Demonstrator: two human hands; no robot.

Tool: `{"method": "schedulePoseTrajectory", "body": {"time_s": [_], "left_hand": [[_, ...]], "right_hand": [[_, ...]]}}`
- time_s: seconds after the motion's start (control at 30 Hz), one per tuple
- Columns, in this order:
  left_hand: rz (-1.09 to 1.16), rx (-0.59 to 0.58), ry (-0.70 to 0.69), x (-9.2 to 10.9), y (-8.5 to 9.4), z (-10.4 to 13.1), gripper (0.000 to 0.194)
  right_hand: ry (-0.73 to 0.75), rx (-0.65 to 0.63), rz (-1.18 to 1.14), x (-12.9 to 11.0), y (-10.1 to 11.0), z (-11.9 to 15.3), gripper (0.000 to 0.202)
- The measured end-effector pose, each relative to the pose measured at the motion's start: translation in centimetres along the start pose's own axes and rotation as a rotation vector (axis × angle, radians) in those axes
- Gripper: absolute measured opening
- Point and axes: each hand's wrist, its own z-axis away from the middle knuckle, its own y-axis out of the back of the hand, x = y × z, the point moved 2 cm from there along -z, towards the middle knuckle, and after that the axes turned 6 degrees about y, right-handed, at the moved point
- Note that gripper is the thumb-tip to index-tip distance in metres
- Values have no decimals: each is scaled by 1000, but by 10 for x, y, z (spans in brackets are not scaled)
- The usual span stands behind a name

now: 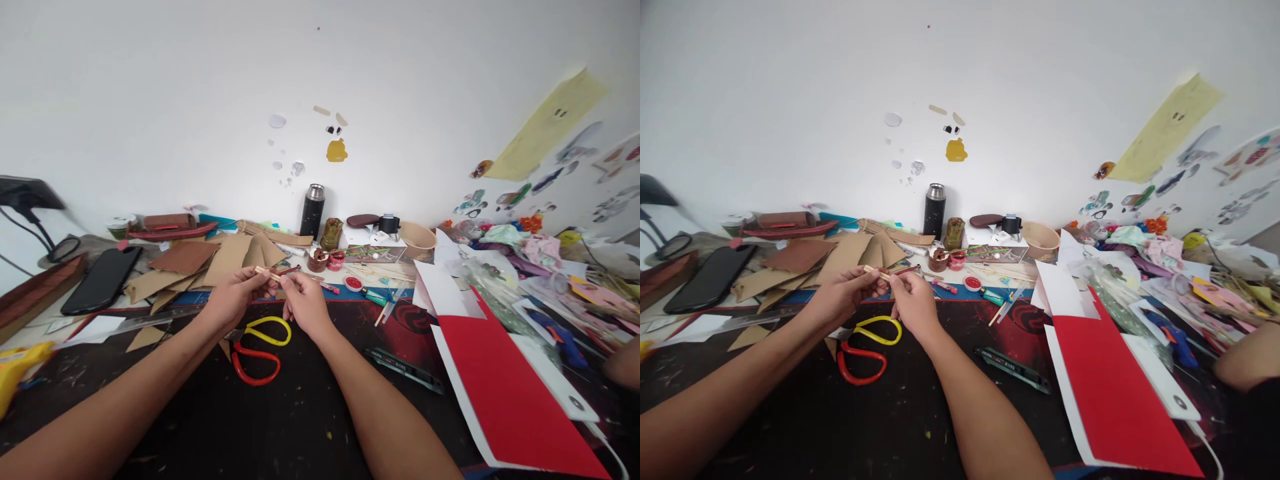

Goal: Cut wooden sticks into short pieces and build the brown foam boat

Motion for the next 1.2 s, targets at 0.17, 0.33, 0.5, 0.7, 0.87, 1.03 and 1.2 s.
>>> {"method": "schedulePoseTrajectory", "body": {"time_s": [0.17, 0.33, 0.5, 0.7, 0.87, 1.03, 1.2], "left_hand": [[-7, 2, -2, 1, 0, 1, 33], [-6, 2, 2, 0, 0, 2, 34], [42, -4, 33, 0, -1, 2, 34], [61, -47, 45, 0, -5, 4, 32], [5, -9, 6, -1, -5, 3, 38], [-22, 10, -14, 0, -6, 3, 44], [-46, 18, -36, 1, -8, 4, 47]], "right_hand": [[-9, -21, -45, -3, -2, 2, 42], [-6, -24, -54, -2, -2, 1, 42], [-28, -22, -89, -1, -2, 0, 42], [-21, -24, -93, -2, -4, 1, 43], [-15, -37, -69, -1, -4, 2, 39], [-1, -49, -86, 0, -4, 2, 44], [-7, -51, -85, -1, -3, 1, 45]]}}
